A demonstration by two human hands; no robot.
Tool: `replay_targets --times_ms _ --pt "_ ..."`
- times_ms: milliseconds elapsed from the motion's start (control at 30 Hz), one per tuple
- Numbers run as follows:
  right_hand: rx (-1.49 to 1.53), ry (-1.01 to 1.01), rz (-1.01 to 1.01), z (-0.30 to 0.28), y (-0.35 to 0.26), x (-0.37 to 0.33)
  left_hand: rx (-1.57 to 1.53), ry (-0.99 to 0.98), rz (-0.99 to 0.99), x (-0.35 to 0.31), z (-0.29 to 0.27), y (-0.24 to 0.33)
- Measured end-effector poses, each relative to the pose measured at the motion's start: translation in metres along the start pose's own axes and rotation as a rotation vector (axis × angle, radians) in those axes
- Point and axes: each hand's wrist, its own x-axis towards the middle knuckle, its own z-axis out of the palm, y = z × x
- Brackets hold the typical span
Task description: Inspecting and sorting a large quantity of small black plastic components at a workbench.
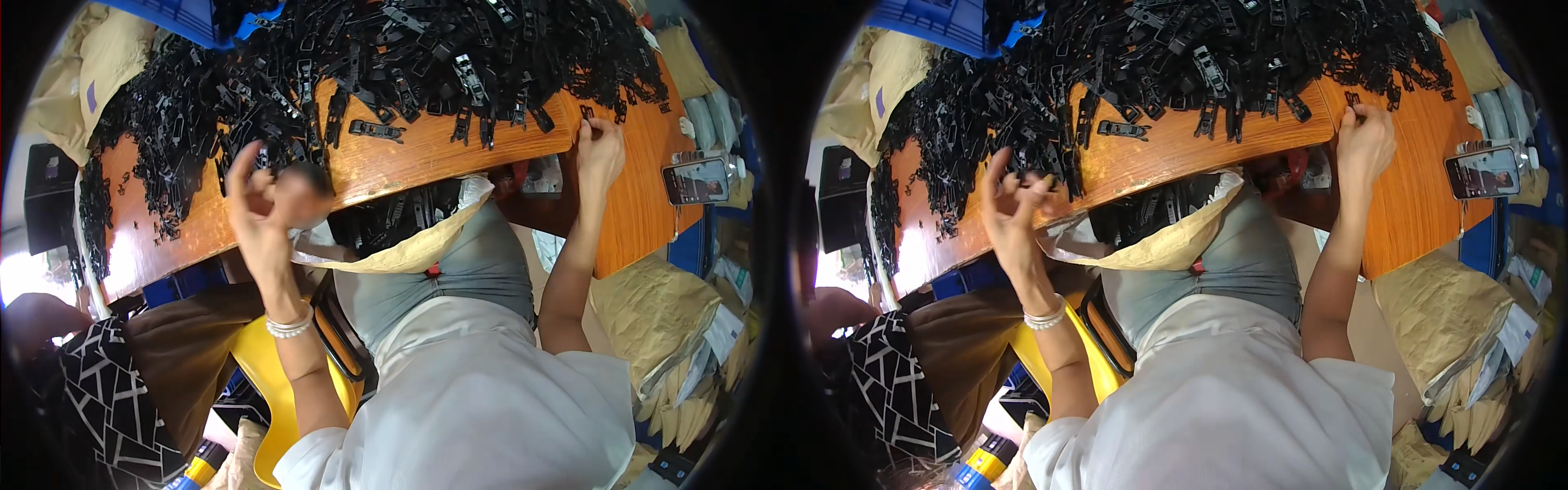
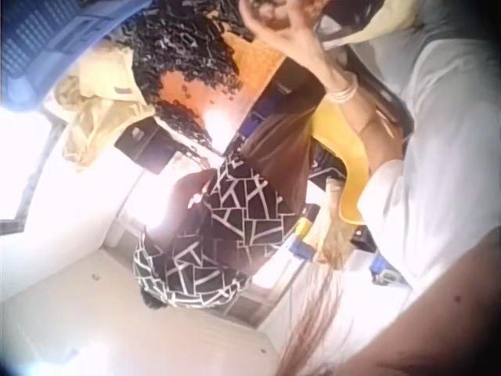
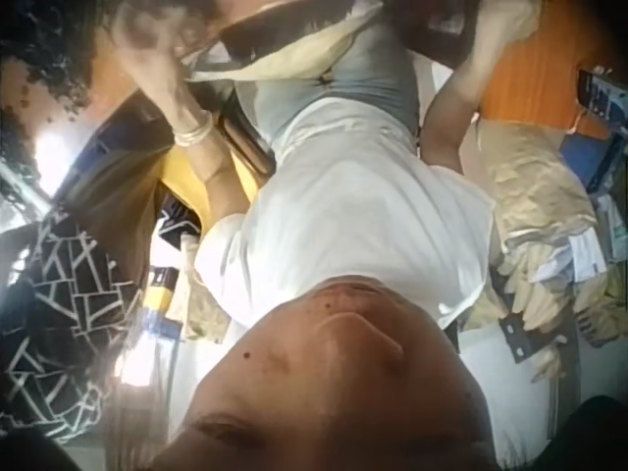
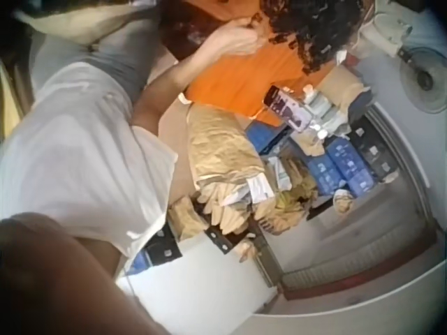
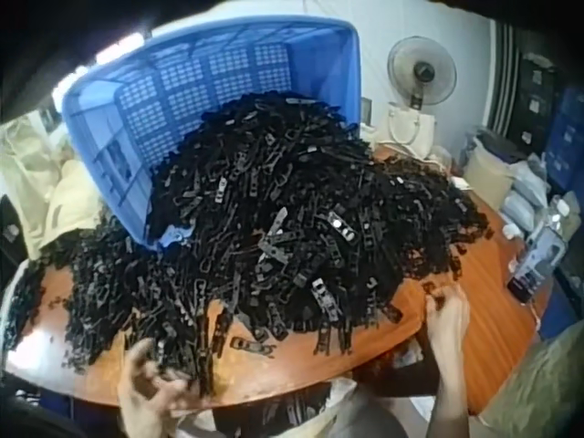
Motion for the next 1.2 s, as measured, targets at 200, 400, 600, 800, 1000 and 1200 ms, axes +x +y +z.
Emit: replay_targets --times_ms 200,400,600,800,1000,1200 --pt "0.962 -0.42 -0.352 -0.052 -0.074 -0.039 -0.562 -0.528 -0.307 -0.022 0.034 -0.024" --pt "1.21 -0.57 -0.782 -0.056 -0.106 -0.049 -0.912 -0.692 -0.491 -0.028 0.051 -0.025" --pt "1.174 -0.578 -0.881 -0.055 -0.116 -0.05 -0.902 -0.744 -0.585 -0.031 0.051 -0.018" --pt "1.086 -0.541 -0.944 -0.052 -0.115 -0.048 -0.945 -0.78 -0.619 -0.029 0.052 -0.023" --pt "0.992 -0.609 -0.917 -0.063 -0.117 -0.06 -0.745 -0.562 -0.49 -0.027 0.057 -0.021" --pt "1.223 -0.521 -0.32 -0.056 -0.104 -0.075 0.82 -0.235 0.471 0.018 0.056 -0.042"
